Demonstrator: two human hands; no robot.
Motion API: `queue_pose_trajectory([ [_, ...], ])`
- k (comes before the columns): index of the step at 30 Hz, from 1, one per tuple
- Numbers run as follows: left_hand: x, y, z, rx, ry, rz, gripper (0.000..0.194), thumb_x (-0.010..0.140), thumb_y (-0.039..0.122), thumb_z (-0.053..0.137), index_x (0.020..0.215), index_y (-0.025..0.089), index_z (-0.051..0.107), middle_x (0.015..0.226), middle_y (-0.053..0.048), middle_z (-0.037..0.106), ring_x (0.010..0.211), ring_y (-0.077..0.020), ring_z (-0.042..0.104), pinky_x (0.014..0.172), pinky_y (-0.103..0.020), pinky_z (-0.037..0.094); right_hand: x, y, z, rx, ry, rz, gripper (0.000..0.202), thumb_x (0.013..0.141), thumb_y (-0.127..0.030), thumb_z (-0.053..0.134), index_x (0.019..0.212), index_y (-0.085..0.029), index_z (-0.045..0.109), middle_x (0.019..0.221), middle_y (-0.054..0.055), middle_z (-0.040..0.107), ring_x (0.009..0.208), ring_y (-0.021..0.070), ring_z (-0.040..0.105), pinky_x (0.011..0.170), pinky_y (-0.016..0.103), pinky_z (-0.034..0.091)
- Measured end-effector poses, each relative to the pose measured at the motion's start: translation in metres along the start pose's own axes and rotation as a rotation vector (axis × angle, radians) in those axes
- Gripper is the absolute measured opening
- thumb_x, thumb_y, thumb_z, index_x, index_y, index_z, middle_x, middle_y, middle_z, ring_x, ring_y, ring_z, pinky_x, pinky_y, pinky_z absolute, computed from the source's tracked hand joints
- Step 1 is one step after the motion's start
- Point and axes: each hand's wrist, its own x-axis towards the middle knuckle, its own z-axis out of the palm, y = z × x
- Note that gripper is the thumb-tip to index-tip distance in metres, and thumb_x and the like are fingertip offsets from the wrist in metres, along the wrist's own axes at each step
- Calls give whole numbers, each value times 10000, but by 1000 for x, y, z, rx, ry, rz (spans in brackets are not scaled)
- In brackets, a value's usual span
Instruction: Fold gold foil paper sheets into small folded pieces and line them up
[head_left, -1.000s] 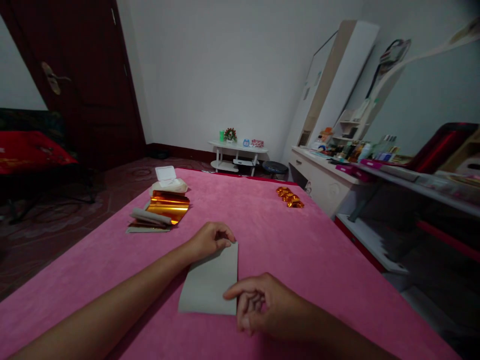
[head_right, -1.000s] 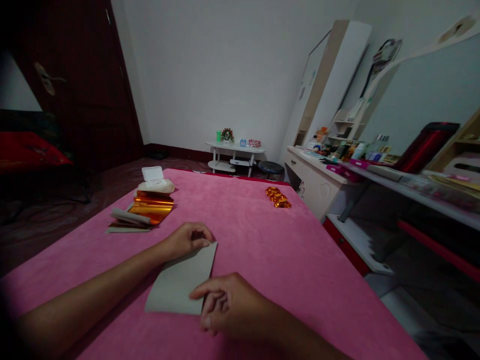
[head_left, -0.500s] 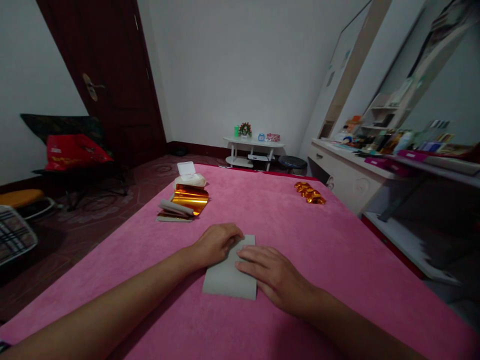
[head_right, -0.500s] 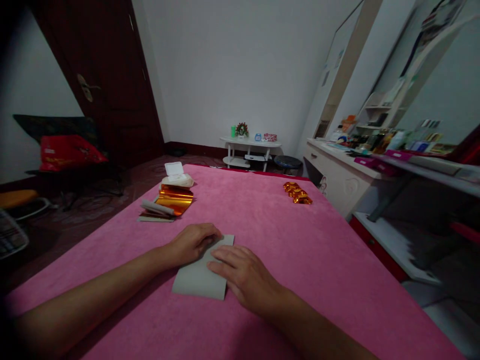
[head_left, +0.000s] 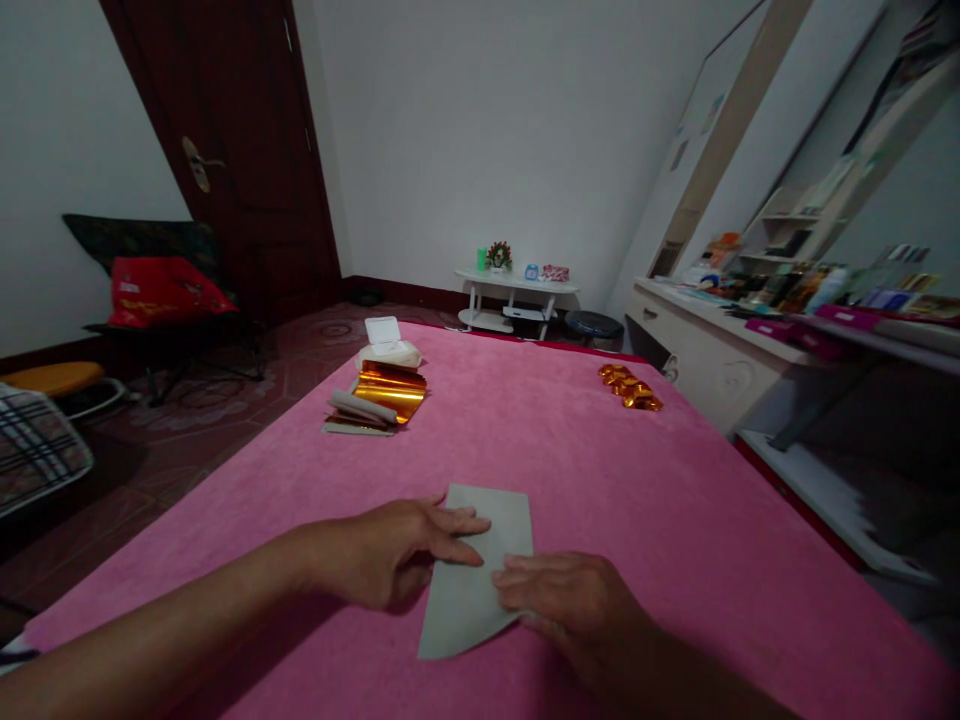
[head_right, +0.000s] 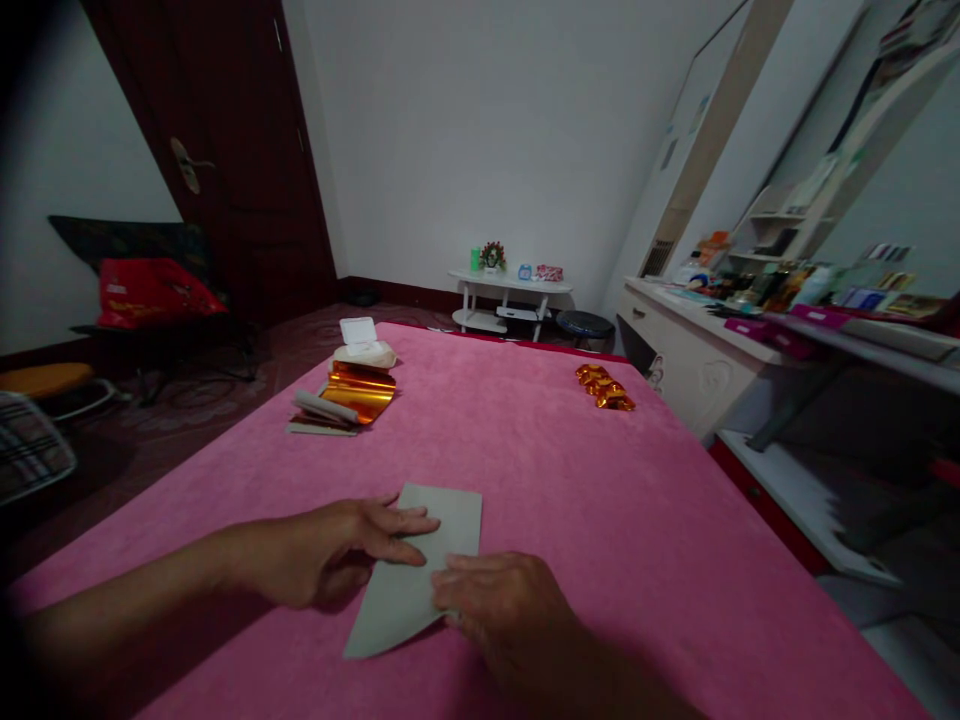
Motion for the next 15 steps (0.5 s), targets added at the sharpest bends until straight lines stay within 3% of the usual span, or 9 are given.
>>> queue_pose_trajectory([
  [4,-5,21,-4,-89,-14,-5,810,622,112,692,1360,340,447,1487,-38,339,1345,-325,341,1132,-533,102,4,-9,2,172,100,337,304,924,-299,424,853,-218,709,746,8,714,661,162,650,644,252,487],
  [7,1,25,-2,-267,81,-62,610,657,299,750,1244,262,587,1310,-69,565,1193,-320,506,1041,-437,322,20,-5,0,351,231,560,353,885,-388,451,662,-170,616,580,-9,582,540,129,537,522,224,403],
  [9,9,17,7,-438,207,-180,349,759,413,657,1025,189,684,1014,-64,684,901,-249,617,770,-306,455,31,2,0,506,310,638,336,845,-422,474,647,-167,567,579,-9,537,540,124,508,495,219,382],
  [10,14,11,12,-492,271,-252,336,794,465,598,862,149,695,802,-47,672,700,-195,593,606,-257,419,36,5,0,563,329,681,326,822,-433,489,637,-170,544,565,-14,509,522,119,490,474,216,373],
  [12,23,-4,22,-501,442,-389,423,828,494,535,648,122,626,561,3,529,507,-113,447,490,-223,298,41,12,1,604,349,762,310,778,-437,517,601,-183,493,524,-33,446,468,104,451,423,207,354],
  [15,33,-20,30,-426,579,-413,369,792,436,592,581,135,567,573,18,472,526,-104,414,499,-222,287,44,20,4,564,366,841,270,747,-385,539,574,-199,446,486,-50,426,401,91,427,364,198,337],
])
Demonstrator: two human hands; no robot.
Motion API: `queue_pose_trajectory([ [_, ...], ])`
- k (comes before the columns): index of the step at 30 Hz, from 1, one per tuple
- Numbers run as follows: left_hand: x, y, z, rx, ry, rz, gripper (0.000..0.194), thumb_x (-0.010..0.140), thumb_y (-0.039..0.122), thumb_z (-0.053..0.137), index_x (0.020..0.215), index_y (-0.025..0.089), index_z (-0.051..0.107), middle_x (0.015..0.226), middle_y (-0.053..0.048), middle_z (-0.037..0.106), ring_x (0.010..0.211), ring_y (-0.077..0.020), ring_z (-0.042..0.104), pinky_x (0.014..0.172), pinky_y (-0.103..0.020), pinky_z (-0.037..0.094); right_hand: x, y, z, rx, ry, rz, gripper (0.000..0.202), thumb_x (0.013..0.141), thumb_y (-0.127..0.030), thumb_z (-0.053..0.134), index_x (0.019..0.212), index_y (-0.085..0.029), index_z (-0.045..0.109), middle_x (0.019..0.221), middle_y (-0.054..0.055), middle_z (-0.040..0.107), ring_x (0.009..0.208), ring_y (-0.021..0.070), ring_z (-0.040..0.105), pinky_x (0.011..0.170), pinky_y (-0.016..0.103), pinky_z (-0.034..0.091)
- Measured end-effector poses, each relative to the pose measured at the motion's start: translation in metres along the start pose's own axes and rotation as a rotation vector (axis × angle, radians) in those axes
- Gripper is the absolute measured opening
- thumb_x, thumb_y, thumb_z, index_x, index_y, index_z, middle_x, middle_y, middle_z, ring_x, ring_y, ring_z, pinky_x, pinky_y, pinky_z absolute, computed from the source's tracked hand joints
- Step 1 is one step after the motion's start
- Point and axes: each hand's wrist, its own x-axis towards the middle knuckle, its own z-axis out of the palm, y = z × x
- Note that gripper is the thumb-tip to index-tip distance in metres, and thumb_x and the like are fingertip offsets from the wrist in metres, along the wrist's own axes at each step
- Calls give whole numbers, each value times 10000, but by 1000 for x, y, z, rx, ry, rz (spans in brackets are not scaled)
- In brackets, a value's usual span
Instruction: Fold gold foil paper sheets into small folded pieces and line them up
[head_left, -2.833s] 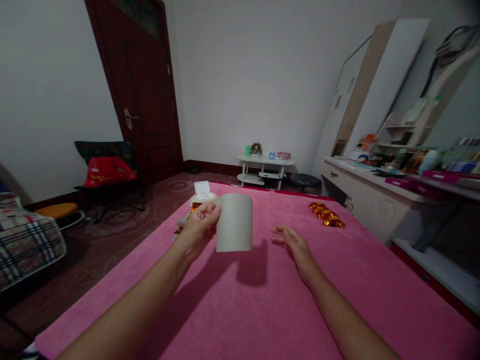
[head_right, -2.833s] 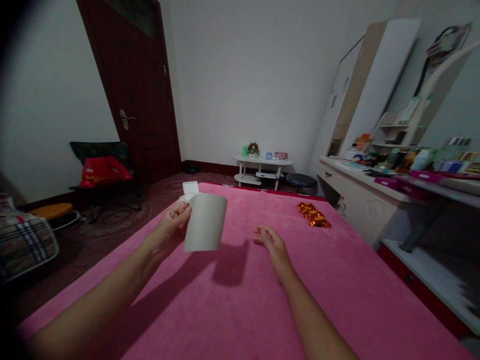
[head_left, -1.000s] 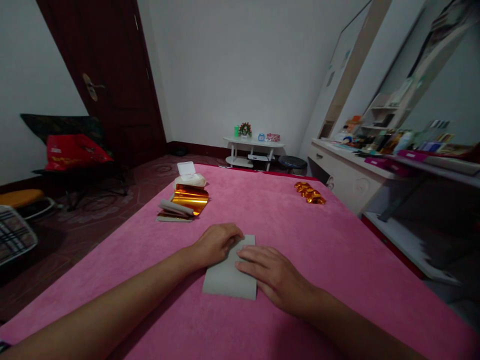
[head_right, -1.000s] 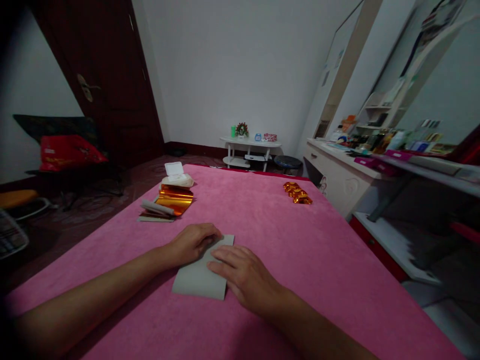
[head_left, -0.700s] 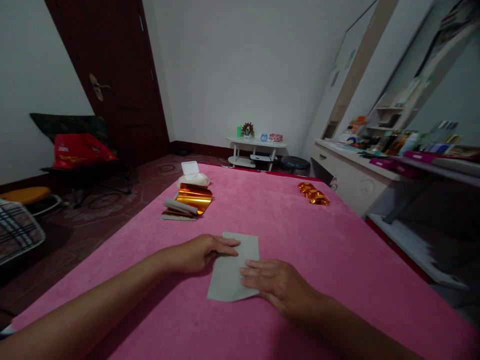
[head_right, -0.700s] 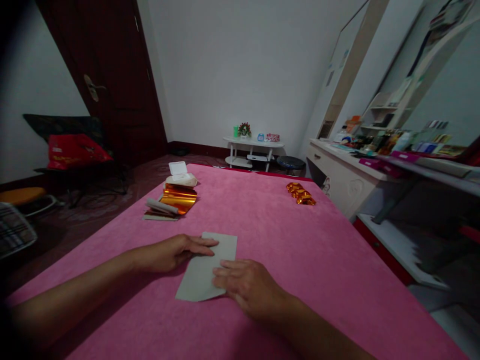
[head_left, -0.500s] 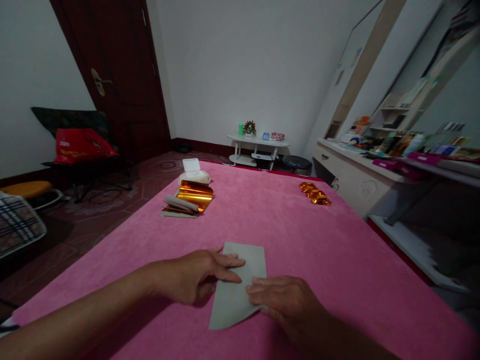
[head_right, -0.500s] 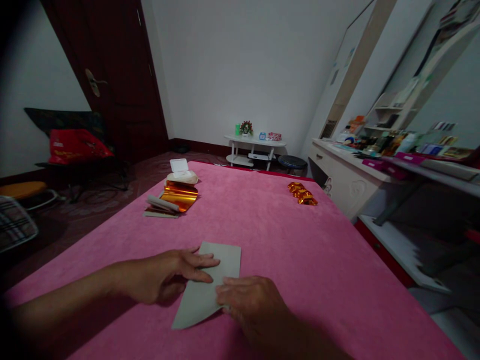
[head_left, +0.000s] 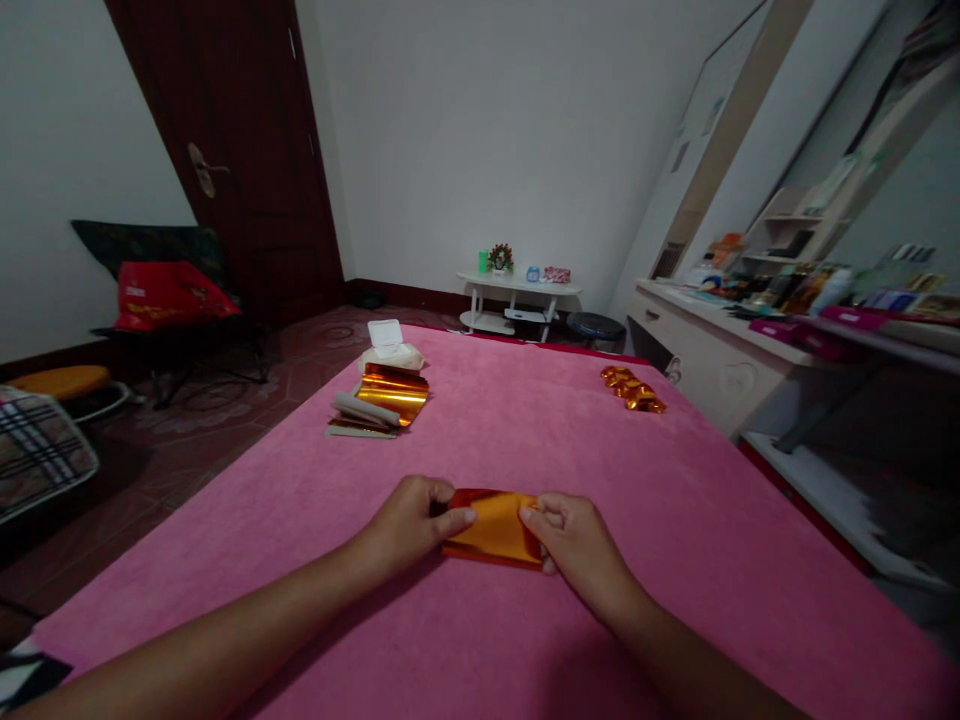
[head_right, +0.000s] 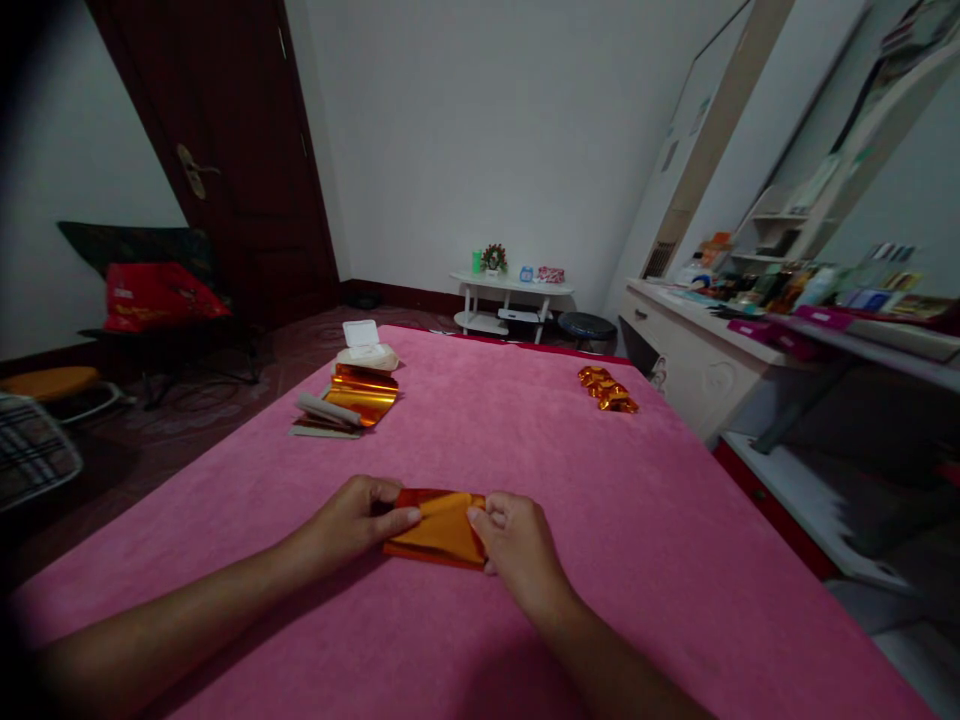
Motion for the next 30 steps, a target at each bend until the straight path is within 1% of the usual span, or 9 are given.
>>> queue_pose_trajectory([
  [4,5,-1,1,298,145,132,239,703,343,699,591,161,592,721,-25,564,687,-160,522,626,-249,372,3,3,1,-127,55,-17,248,711,-229,577,536,-207,402,437,-66,435,348,76,441,326,175,296],
  [6,6,1,-1,447,181,146,186,644,317,750,701,183,635,813,-38,598,770,-189,540,670,-262,377,5,2,0,-207,76,-23,250,699,-175,596,542,-208,403,424,-71,455,320,74,455,309,170,278],
  [7,7,1,-3,506,187,138,235,620,320,768,777,195,646,857,-42,608,806,-201,542,678,-265,375,6,0,0,-241,79,-18,227,697,-160,605,571,-208,422,426,-71,478,305,78,462,299,171,274],
  [10,16,3,-10,629,145,86,431,554,376,807,916,209,642,906,-45,623,821,-218,552,644,-261,354,12,-3,-1,-296,70,17,204,679,-149,650,732,-215,465,432,-81,522,267,96,462,267,173,262],
  [13,32,8,-16,681,4,40,416,479,401,835,802,209,658,781,-13,628,677,-186,546,554,-246,306,20,-3,-4,-293,-7,100,280,676,-150,660,839,-221,443,375,-107,491,242,98,421,256,168,255],
  [17,46,13,-20,554,-153,-17,325,444,353,838,595,195,598,562,47,551,500,-119,455,463,-226,238,28,0,-8,-238,-137,174,221,697,-173,624,795,-217,431,323,-103,475,245,84,378,269,155,258],
  [22,43,0,-19,316,-87,21,348,453,341,835,593,171,566,542,62,523,497,-91,418,455,-199,256,23,4,-14,-119,-130,127,195,698,-295,625,672,-200,456,371,-85,484,276,55,355,292,151,242],
  [26,43,-13,-14,13,-73,0,328,511,308,810,719,139,620,619,25,587,529,-103,484,488,-198,337,21,10,-16,-36,-72,-5,234,679,-373,624,628,-168,524,433,-79,440,344,45,334,341,168,216],
  [30,45,-15,-9,-119,-47,-40,334,554,323,786,763,101,652,627,1,613,535,-107,504,522,-213,383,25,18,-15,-16,-1,-141,276,680,-394,599,559,-155,535,480,-61,390,445,66,328,420,199,227],
])
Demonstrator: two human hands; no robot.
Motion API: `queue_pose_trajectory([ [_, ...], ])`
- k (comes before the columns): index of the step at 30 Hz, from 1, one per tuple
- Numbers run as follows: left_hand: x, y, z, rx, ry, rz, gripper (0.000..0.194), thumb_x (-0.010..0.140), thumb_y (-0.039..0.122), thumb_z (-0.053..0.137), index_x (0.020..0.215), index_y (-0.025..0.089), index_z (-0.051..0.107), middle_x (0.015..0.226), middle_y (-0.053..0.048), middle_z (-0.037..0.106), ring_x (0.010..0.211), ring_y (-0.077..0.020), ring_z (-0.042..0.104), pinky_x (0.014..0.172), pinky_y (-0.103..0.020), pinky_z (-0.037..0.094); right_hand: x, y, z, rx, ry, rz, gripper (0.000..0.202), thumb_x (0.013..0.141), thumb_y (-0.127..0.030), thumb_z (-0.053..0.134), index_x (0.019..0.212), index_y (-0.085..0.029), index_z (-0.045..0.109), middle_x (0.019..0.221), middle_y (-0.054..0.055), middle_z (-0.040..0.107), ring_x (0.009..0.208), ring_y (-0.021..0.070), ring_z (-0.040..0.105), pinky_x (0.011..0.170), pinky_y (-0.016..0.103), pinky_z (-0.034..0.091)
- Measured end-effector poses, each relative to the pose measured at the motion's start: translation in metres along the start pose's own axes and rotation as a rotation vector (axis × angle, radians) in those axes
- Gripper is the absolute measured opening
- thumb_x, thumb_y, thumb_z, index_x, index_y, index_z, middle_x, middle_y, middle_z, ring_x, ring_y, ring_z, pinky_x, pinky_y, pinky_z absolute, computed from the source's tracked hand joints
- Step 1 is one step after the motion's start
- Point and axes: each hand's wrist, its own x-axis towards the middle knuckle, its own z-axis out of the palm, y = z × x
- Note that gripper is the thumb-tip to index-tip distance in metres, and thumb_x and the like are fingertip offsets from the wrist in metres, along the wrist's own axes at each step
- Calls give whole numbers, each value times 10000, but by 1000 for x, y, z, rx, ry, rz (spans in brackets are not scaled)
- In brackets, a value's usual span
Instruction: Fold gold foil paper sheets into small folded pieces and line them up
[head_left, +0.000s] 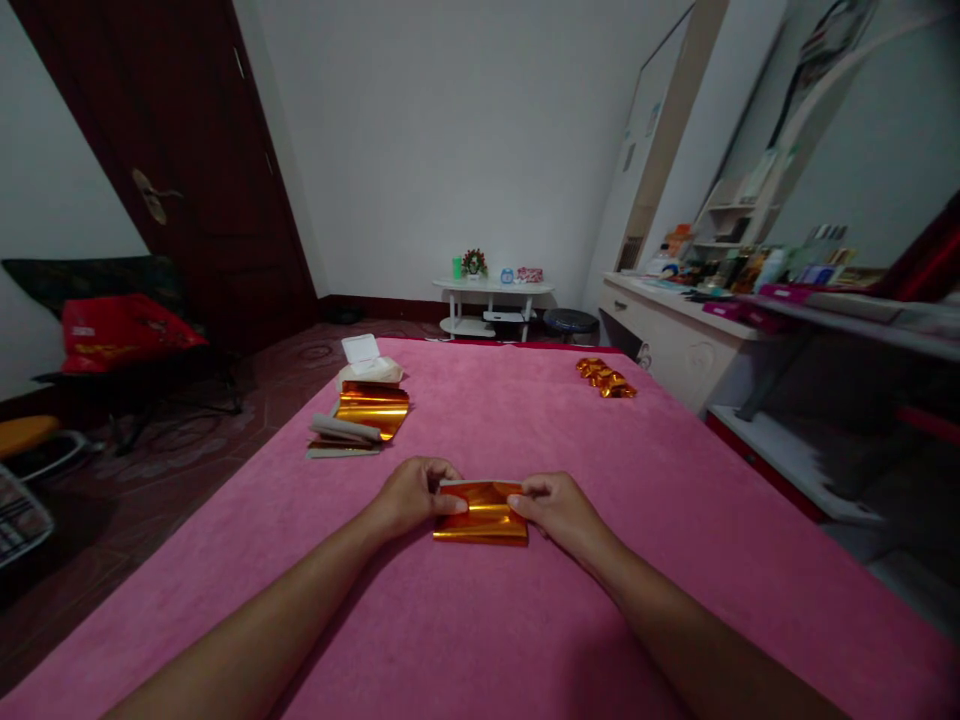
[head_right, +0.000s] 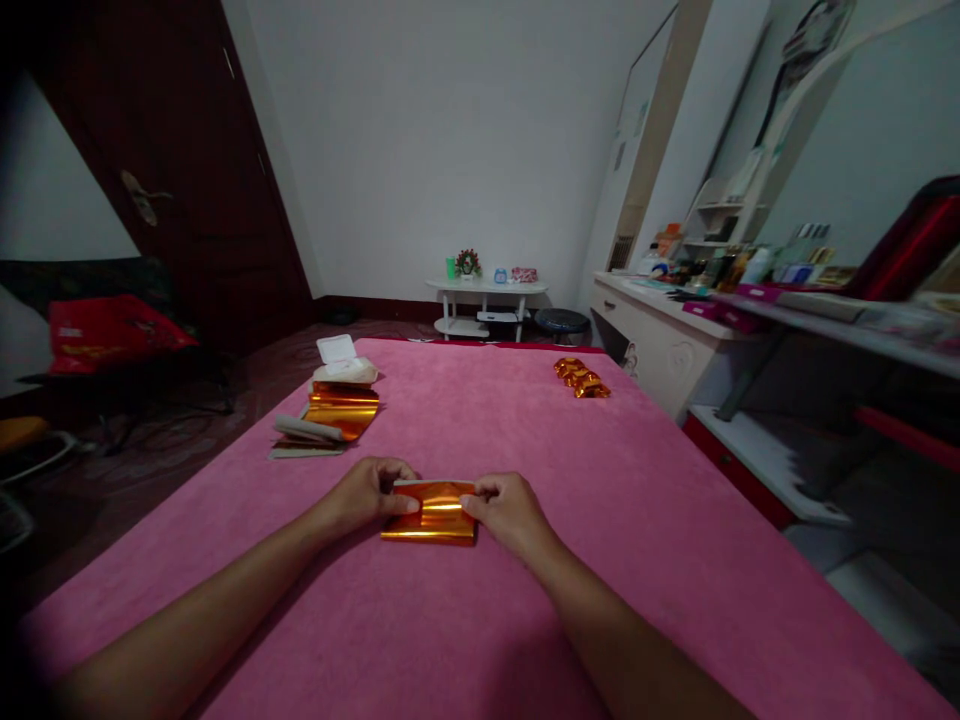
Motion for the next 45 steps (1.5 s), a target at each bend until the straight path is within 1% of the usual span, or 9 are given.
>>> queue_pose_trajectory([
  [5,0,3,2,-53,65,26,316,605,370,766,704,92,653,578,2,604,499,-100,500,500,-205,356,2,3,0,18,49,-73,321,711,-419,572,528,-168,493,517,-46,381,507,89,350,473,216,249],
  [12,0,1,2,-172,28,33,434,668,488,717,799,75,689,666,-41,663,566,-135,568,568,-236,410,2,2,-1,19,87,-86,323,737,-425,561,543,-182,474,502,-49,385,475,89,351,454,219,235],
  [16,1,-1,3,-192,54,18,445,643,492,740,786,73,687,653,-40,658,546,-128,556,550,-229,392,3,2,-1,47,98,-53,299,733,-427,567,578,-179,507,504,-52,403,444,83,349,430,215,233],
  [21,1,0,4,-194,68,10,451,605,501,761,728,76,678,602,-28,640,498,-109,527,514,-215,361,2,2,-1,62,97,-57,308,717,-433,579,563,-175,508,495,-53,397,445,80,339,416,208,229],
  [28,-3,8,6,-203,67,9,464,580,519,768,721,83,698,605,-47,660,513,-136,555,520,-232,387,0,-3,-2,53,100,-55,306,710,-428,588,553,-179,505,459,-58,401,415,75,340,401,203,232],
  [33,-5,10,5,-220,49,16,464,593,517,762,746,81,713,635,-64,679,543,-154,580,541,-242,414,1,-1,-2,58,101,-41,313,722,-429,588,549,-180,508,432,-59,417,390,69,338,390,201,228],
  [38,-6,12,4,-221,41,9,445,595,505,762,716,80,711,618,-60,673,529,-144,568,522,-230,404,2,0,-2,82,80,32,291,710,-424,606,586,-172,531,455,-60,432,401,66,355,392,189,244],
  [41,-6,11,4,-223,31,8,442,610,495,756,740,74,719,639,-67,680,537,-144,572,535,-234,411,2,1,-2,95,53,51,289,696,-427,622,604,-168,530,470,-61,442,409,63,362,398,184,255],
  [45,-5,8,4,-231,5,15,445,647,494,730,782,70,725,679,-74,690,554,-145,582,562,-242,421,1,0,-3,99,46,62,305,690,-437,627,596,-168,520,459,-64,432,401,57,340,395,183,237],
])
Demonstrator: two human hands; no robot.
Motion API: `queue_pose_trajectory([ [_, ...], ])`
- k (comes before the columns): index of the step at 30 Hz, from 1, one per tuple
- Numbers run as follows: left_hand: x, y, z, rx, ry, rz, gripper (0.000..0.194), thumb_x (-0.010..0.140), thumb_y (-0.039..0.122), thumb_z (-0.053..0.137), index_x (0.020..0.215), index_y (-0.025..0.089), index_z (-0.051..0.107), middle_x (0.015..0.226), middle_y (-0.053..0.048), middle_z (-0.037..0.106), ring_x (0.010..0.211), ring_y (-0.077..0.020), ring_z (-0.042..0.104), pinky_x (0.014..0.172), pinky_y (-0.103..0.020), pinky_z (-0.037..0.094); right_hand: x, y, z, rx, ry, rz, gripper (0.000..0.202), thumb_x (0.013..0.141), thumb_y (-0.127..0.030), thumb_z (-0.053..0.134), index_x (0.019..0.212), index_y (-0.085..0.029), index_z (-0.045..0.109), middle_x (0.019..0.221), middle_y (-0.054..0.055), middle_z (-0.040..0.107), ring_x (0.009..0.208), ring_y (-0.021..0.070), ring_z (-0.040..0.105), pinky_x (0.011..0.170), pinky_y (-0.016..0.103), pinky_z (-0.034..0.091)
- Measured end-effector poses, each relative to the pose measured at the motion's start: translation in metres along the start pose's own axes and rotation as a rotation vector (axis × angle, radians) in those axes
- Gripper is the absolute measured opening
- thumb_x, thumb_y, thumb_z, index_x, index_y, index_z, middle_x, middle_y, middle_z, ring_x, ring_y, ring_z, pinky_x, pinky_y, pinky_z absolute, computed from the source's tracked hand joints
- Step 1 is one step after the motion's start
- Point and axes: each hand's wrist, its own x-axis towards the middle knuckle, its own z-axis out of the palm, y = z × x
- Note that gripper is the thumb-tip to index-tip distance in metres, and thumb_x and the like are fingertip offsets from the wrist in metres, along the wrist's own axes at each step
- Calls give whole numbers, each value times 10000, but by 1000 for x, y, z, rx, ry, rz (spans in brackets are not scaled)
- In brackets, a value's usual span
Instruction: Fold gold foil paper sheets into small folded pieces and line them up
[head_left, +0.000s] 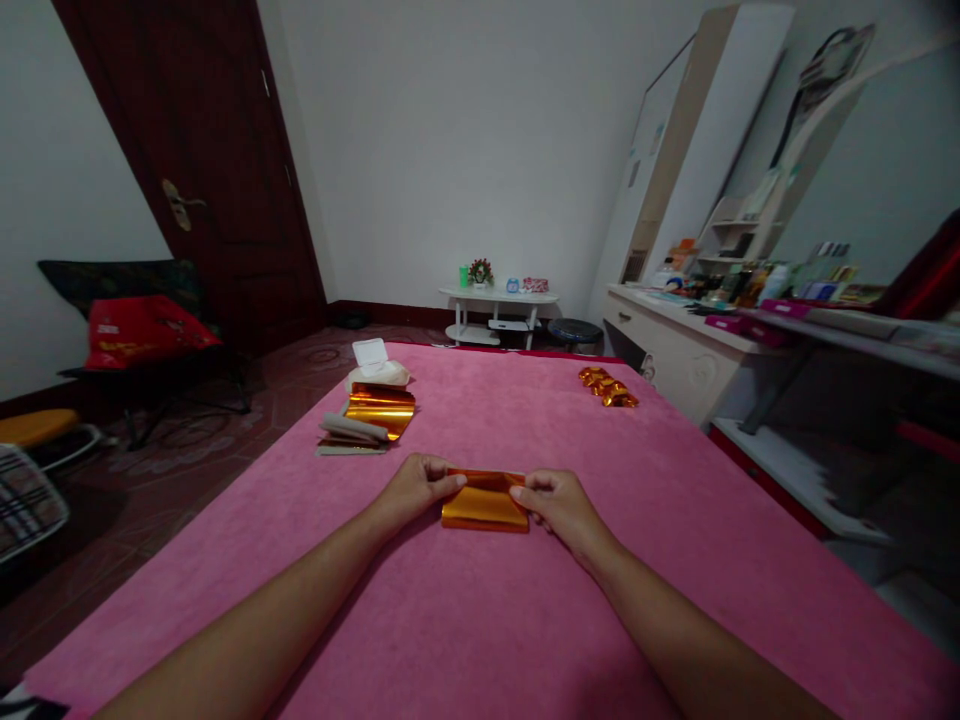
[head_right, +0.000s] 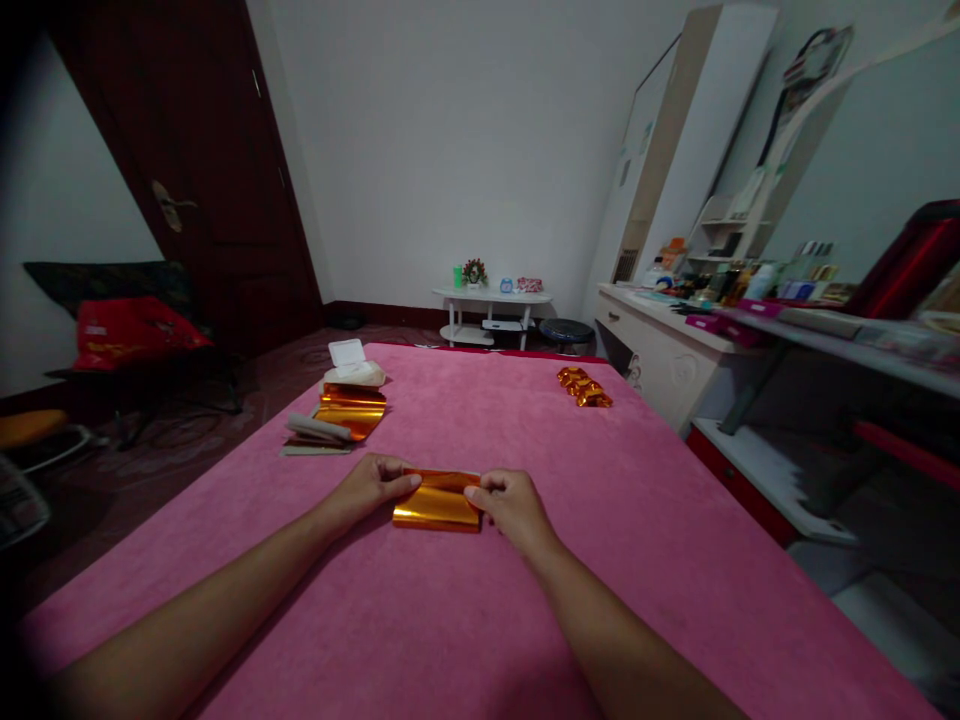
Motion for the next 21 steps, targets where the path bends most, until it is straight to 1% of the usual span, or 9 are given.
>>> queue_pose_trajectory([
  [8,3,-5,-2,35,40,3,425,620,467,760,747,63,713,599,-42,647,505,-127,536,524,-232,385,-1,-2,0,-2,-7,-2,310,672,-439,652,594,-169,521,461,-63,435,397,59,354,398,189,251],
  [12,3,-6,-2,22,30,-1,442,629,481,751,766,63,713,623,-55,661,521,-137,557,536,-240,398,-1,-1,0,7,-4,9,312,694,-448,631,598,-168,535,451,-66,432,383,58,354,388,187,254],
  [17,-1,-1,1,-56,-12,-23,451,639,500,741,802,80,721,714,-79,702,600,-171,612,604,-267,446,-1,-1,0,13,8,13,332,711,-480,607,616,-165,560,433,-69,438,359,60,344,368,189,245],
  [21,-1,1,1,-21,4,-11,453,633,508,742,773,77,722,682,-71,690,575,-163,594,572,-256,431,0,-2,0,19,6,7,336,707,-484,605,610,-165,563,414,-72,435,340,57,329,361,193,227],
])
